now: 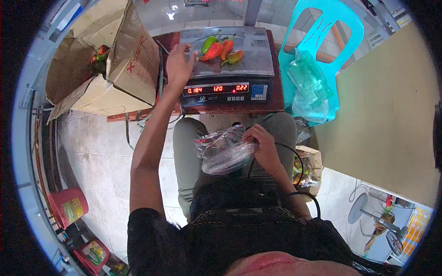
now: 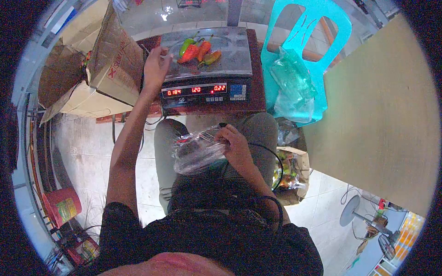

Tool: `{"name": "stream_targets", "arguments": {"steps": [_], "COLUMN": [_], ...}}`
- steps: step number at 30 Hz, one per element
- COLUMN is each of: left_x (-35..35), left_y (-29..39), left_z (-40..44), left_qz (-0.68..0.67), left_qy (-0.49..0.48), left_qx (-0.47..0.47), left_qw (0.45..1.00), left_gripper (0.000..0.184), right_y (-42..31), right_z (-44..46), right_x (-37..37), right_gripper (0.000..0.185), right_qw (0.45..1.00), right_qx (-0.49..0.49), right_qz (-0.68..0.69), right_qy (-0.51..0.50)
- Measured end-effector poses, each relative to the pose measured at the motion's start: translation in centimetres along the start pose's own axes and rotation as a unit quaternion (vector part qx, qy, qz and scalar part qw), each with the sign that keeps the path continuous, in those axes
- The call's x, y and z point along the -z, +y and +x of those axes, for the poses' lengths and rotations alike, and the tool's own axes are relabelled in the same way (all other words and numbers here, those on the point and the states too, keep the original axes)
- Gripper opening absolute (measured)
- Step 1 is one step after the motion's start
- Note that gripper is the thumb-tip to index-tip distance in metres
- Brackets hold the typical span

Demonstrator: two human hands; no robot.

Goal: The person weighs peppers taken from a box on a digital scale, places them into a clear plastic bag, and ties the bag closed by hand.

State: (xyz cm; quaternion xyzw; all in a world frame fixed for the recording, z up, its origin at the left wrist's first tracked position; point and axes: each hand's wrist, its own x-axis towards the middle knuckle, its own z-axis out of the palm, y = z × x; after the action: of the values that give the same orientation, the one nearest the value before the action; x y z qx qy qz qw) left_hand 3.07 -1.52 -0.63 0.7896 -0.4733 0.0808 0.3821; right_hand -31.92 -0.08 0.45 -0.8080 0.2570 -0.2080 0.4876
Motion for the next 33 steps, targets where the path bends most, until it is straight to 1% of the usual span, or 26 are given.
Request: {"name": "stream_targets", "arguments": {"steps": [2, 5, 8, 11, 14, 15, 18, 19, 20, 22, 24, 26, 27, 30, 33], "left_x": [0.8, 0.9, 3.5, 7.4, 11.6, 12.8, 13.7, 13.0, 11.8, 8.9, 6.3, 2.9, 1.1, -3.5, -5.5], "left_y": [0.5, -0.3, 2.2, 5.5, 7.7, 7.8, 7.2, 6.6, 5.8, 5.1, 4.5, 2.4, 1.0, -2.3, -2.8], "left_z": [0.3, 0.6, 0.5, 0.8, 1.3, 1.8, 2.8, 3.1, 3.2, 3.2, 3.2, 3.9, 4.4, 6.1, 7.4], "left_qz": [-0.014, -0.019, -0.035, -0.065, -0.127, -0.096, -0.091, -0.059, -0.084, -0.138, -0.112, -0.081, -0.065, -0.038, -0.024], "left_qy": [0.0, 0.037, 0.04, 0.046, 0.052, 0.086, 0.11, 0.115, 0.086, 0.024, -0.016, -0.053, -0.05, -0.13, -0.178], "left_qx": [0.017, -0.007, -0.008, -0.082, -0.075, -0.12, -0.078, -0.106, -0.096, -0.076, -0.035, -0.002, -0.023, 0.012, 0.066], "left_qw": [1.0, 0.999, 0.999, 0.993, 0.988, 0.984, 0.987, 0.986, 0.988, 0.987, 0.993, 0.995, 0.996, 0.991, 0.981], "left_gripper": [0.025, 0.021, 0.02, 0.016, 0.013, 0.012, 0.013, 0.013, 0.013, 0.013, 0.014, 0.016, 0.024, 0.032, 0.043], "right_y": [0.1, -0.3, 0.2, 0.5, 0.4, 0.3, -0.1, -0.5, -0.7, -0.4, -0.4, -0.8, -0.5, 0.5, 1.1], "right_z": [0.0, 0.2, 0.2, 0.4, 0.8, 1.0, 0.9, 1.0, 1.0, 0.8, 0.5, 0.4, 0.3, 0.2, 0.4], "right_x": [0.3, 0.4, 0.3, 0.1, -0.4, -0.6, -1.2, -1.3, -1.4, -1.6, -1.2, -0.4, -0.3, 0.0, 0.2], "right_gripper": [0.028, 0.029, 0.029, 0.028, 0.027, 0.026, 0.026, 0.026, 0.026, 0.026, 0.026, 0.026, 0.025, 0.022, 0.02], "right_qw": [0.999, 0.999, 0.999, 0.999, 0.999, 0.999, 0.999, 0.999, 0.998, 0.999, 0.999, 0.999, 0.999, 0.999, 0.999], "right_qx": [-0.017, -0.032, -0.021, -0.034, -0.028, -0.024, -0.02, -0.02, -0.02, -0.003, -0.003, -0.015, -0.014, -0.015, -0.015], "right_qz": [-0.016, -0.011, -0.023, 0.01, -0.004, 0.0, -0.003, -0.015, -0.027, -0.004, 0.002, -0.005, -0.01, -0.016, -0.009], "right_qy": [-0.022, -0.032, -0.026, -0.025, -0.035, -0.037, -0.04, -0.045, -0.05, -0.044, -0.037, -0.031, -0.027, -0.027, -0.032]}}
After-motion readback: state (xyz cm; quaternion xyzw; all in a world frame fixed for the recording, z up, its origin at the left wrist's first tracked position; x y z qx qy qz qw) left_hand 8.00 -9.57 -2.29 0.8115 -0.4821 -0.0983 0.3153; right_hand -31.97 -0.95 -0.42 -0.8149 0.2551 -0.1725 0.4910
